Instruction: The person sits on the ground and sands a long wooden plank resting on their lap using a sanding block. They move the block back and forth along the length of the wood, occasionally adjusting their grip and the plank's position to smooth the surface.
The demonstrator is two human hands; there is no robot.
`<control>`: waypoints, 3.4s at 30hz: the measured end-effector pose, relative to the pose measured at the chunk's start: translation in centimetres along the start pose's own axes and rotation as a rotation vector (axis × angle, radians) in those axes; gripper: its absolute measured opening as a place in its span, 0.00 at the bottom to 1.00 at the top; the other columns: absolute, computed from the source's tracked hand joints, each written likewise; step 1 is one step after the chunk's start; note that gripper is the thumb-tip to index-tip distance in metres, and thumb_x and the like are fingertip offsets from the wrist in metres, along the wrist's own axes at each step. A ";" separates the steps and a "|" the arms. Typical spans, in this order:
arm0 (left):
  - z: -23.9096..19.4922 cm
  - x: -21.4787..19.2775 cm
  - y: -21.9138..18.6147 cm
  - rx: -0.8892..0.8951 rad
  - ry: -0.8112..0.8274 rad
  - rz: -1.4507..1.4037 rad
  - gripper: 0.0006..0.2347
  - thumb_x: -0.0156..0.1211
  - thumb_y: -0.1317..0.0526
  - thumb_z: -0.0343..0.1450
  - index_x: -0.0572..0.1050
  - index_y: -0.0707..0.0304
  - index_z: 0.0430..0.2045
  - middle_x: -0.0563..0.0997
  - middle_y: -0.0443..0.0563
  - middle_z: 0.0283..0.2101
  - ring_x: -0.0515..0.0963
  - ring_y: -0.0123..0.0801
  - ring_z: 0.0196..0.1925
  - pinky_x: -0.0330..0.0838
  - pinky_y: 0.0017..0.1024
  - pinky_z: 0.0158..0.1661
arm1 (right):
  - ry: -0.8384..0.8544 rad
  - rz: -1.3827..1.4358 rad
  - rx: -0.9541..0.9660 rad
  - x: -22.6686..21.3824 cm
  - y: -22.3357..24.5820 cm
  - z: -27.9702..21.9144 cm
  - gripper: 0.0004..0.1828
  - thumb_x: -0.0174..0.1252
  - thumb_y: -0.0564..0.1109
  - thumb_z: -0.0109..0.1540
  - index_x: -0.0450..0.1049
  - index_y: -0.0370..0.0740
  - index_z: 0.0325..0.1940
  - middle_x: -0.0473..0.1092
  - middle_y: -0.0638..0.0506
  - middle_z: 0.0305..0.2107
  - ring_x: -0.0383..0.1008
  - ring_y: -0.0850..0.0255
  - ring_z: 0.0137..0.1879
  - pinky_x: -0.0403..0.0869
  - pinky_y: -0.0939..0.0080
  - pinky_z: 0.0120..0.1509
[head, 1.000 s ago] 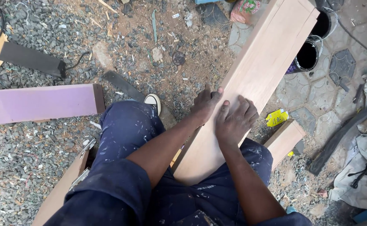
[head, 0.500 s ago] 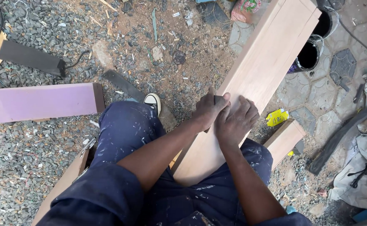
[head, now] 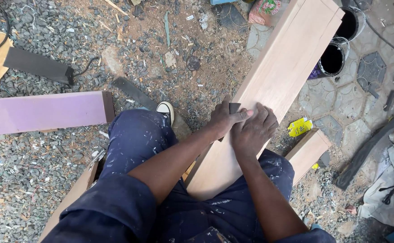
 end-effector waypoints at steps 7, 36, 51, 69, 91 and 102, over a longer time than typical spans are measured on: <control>0.1 -1.2 -0.7 0.015 -0.039 -0.072 0.51 0.48 0.23 0.64 0.47 0.59 0.75 0.61 0.74 0.69 0.59 0.69 0.73 0.51 0.59 0.69 | -0.001 -0.005 -0.011 0.9 -1.0 -0.3 0.20 0.49 0.58 0.70 0.67 0.44 0.59 0.61 0.47 0.51 0.61 0.47 0.63 0.60 0.43 0.65; -8.2 0.2 -3.5 0.052 0.056 0.050 0.46 0.49 0.39 0.71 0.39 0.82 0.72 0.45 0.87 0.73 0.44 0.72 0.77 0.37 0.58 0.73 | 0.047 0.009 0.031 1.5 -2.1 -0.6 0.23 0.55 0.61 0.69 0.65 0.47 0.61 0.60 0.47 0.53 0.58 0.47 0.65 0.59 0.44 0.66; -5.5 -1.8 -1.0 0.018 -0.044 0.174 0.24 0.46 0.43 0.73 0.78 0.67 0.45 0.82 0.70 0.43 0.80 0.64 0.54 0.73 0.57 0.52 | 0.069 -0.005 0.059 1.1 -1.3 -0.3 0.21 0.54 0.59 0.68 0.66 0.46 0.59 0.61 0.47 0.52 0.61 0.47 0.65 0.61 0.42 0.65; -9.8 -4.9 -6.5 -0.022 -0.164 0.102 0.26 0.46 0.47 0.72 0.78 0.79 0.42 0.82 0.79 0.42 0.80 0.69 0.53 0.72 0.60 0.52 | 0.113 0.003 0.076 0.3 -0.6 0.0 0.21 0.52 0.60 0.70 0.65 0.46 0.59 0.60 0.47 0.52 0.59 0.47 0.66 0.60 0.44 0.66; -9.0 -2.3 -4.2 0.150 -0.169 0.676 0.20 0.42 0.54 0.77 0.76 0.80 0.36 0.81 0.72 0.33 0.85 0.67 0.40 0.79 0.60 0.37 | 0.052 0.024 0.064 1.0 -1.2 -0.1 0.19 0.55 0.57 0.68 0.66 0.48 0.59 0.61 0.47 0.52 0.61 0.46 0.65 0.60 0.42 0.64; -10.6 -2.2 -5.1 0.294 -0.219 0.832 0.20 0.43 0.53 0.79 0.78 0.72 0.31 0.81 0.62 0.29 0.87 0.55 0.34 0.82 0.47 0.32 | 0.075 0.023 0.079 0.1 -0.5 -0.1 0.20 0.54 0.57 0.68 0.67 0.45 0.59 0.62 0.46 0.51 0.61 0.45 0.64 0.60 0.41 0.64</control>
Point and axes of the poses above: each hand's wrist, its own z-axis towards the middle knuckle, its own x-axis out of the palm, y = z × x, the point moved 2 cm from there along z, towards the middle knuckle
